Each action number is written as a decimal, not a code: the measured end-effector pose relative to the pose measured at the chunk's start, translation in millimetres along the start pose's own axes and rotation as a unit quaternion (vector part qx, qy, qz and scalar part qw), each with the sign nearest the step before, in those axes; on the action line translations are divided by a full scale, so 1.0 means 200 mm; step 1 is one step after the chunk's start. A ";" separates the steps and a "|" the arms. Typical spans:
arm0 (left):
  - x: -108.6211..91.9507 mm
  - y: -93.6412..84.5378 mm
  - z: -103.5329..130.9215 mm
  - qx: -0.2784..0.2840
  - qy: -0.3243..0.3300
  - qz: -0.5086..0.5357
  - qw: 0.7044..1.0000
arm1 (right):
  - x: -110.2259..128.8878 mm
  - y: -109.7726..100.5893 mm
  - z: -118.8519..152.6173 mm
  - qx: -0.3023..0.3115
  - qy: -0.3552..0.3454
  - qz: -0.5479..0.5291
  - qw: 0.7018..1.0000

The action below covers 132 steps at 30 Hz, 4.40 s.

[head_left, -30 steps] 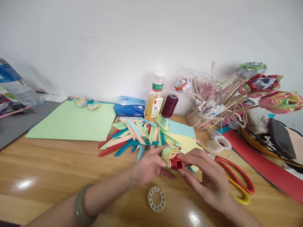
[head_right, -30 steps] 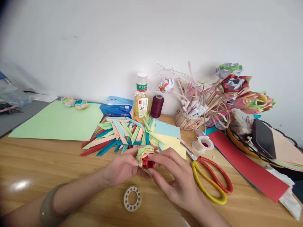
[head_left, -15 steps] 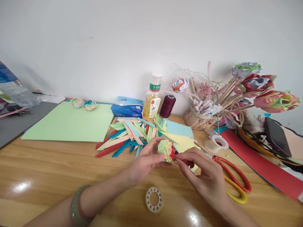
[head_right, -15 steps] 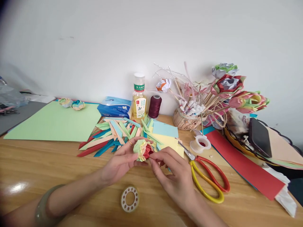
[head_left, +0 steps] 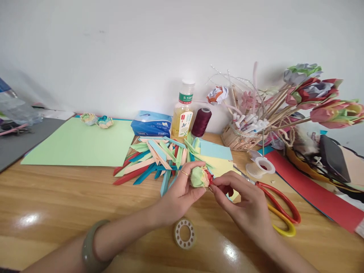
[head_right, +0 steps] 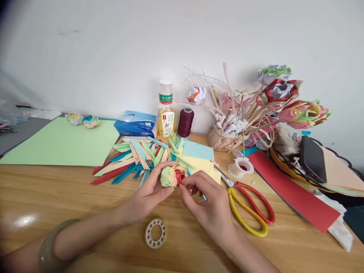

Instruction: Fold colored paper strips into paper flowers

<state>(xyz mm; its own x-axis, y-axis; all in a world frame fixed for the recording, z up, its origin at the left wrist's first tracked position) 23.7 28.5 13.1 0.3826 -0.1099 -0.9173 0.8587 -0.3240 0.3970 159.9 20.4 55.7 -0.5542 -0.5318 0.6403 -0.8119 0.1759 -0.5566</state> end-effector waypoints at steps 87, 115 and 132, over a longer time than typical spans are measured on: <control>0.04 -0.03 -0.02 -0.043 -0.081 0.043 0.995 | -0.13 0.03 -0.02 0.171 0.317 -0.197 0.912; -0.01 -0.03 0.00 0.012 0.064 -0.134 0.989 | -0.11 0.01 -0.04 0.138 0.257 -0.176 0.940; 0.00 -0.03 -0.02 -0.041 -0.035 -0.076 0.996 | -0.10 0.04 -0.04 0.130 0.245 -0.153 0.948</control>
<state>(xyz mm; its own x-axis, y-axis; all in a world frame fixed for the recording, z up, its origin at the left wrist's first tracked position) 20.0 34.0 10.2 0.2246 -0.1309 -0.9656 0.9308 -0.2644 0.2524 163.6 38.7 41.6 -0.3705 -0.0647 0.9266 -0.9111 -0.1687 -0.3761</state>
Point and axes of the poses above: each hand's wrist, its own z-axis away from the middle knuckle, its own y-axis out of the palm, x = y × z, the point moved 4 cm from there along -z, towards the middle knuckle, and after that the axes turned 6 degrees about -x, right-handed, at the moved point
